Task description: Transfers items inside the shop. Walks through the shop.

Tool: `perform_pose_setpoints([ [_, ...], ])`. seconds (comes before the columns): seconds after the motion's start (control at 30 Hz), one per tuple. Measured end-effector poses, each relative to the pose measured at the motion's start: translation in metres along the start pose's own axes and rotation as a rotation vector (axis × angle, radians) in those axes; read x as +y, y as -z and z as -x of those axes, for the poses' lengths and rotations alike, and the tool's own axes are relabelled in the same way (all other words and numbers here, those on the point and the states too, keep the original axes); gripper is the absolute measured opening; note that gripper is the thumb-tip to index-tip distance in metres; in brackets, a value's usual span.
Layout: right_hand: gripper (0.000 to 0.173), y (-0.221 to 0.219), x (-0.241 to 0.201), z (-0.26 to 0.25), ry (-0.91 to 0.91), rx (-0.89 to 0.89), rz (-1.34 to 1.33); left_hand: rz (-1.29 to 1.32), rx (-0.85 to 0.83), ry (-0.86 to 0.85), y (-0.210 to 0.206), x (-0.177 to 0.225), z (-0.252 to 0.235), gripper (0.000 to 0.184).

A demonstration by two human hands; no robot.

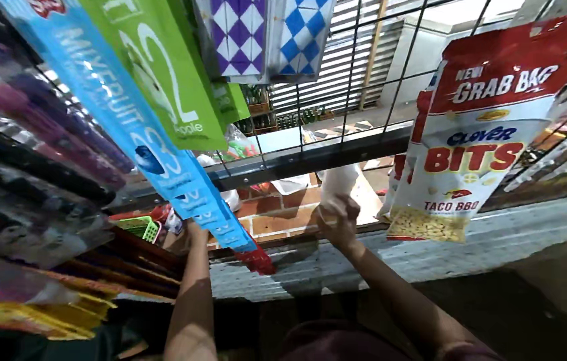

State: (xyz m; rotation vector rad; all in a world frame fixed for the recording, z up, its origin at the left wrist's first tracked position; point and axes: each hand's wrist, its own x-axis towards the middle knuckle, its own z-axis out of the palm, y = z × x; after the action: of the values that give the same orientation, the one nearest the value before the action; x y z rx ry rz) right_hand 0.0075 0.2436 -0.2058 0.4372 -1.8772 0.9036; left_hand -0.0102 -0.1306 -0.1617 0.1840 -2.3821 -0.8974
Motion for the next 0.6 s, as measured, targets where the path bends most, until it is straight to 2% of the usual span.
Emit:
perform_pose_setpoints([
  [0.03, 0.056, 0.006, 0.006, -0.003, -0.068, 0.031, -0.026, 0.087, 0.096, 0.180, 0.006, 0.010, 0.010, 0.034],
  [0.07, 0.070, 0.010, 0.012, -0.005, -0.160, 0.030, -0.069, 0.081, 0.056, 0.395, 0.019, 0.031, 0.012, 0.039],
  [0.1, 0.084, 0.013, 0.015, -0.010, -0.285, -0.018, -0.119, 0.129, 0.112, 0.571, 0.019, 0.042, 0.007, 0.040],
  [0.13, 0.096, 0.017, 0.015, -0.017, -0.446, -0.116, -0.154, 0.277, 0.014, 0.717, 0.027, 0.049, -0.002, 0.044],
  [0.2, 0.114, 0.018, 0.018, -0.032, -0.723, -0.342, -0.169, 0.475, 0.058, 0.443, 0.001, 0.000, 0.001, 0.044],
  [0.23, 0.118, 0.014, 0.020, -0.038, -0.800, -0.386, -0.148, 0.413, 0.009, 0.345, -0.007, -0.014, -0.003, 0.043],
  [0.27, 0.117, 0.010, 0.020, -0.043, -0.862, -0.395, -0.131, 0.307, -0.028, 0.340, -0.006, -0.010, -0.001, 0.042],
  [0.3, 0.113, 0.007, 0.021, -0.046, -0.907, -0.386, -0.119, 0.263, -0.014, 0.404, -0.001, -0.001, 0.010, 0.045],
  [0.37, 0.101, 0.006, 0.020, -0.054, -0.958, -0.416, -0.094, 0.171, 0.068, 0.539, 0.008, 0.012, 0.035, 0.058],
  [0.43, 0.093, 0.008, 0.023, -0.056, -0.973, -0.485, -0.067, 0.219, 0.107, 0.549, 0.015, 0.022, 0.062, 0.070],
  [0.5, 0.088, 0.011, 0.024, -0.058, -0.985, -0.518, -0.073, 0.332, 0.111, 0.431, 0.020, 0.024, 0.095, 0.075],
  [0.6, 0.085, 0.014, 0.032, -0.049, -0.948, -0.506, -0.130, 0.370, 0.180, 0.196, 0.029, 0.037, 0.162, 0.070],
])
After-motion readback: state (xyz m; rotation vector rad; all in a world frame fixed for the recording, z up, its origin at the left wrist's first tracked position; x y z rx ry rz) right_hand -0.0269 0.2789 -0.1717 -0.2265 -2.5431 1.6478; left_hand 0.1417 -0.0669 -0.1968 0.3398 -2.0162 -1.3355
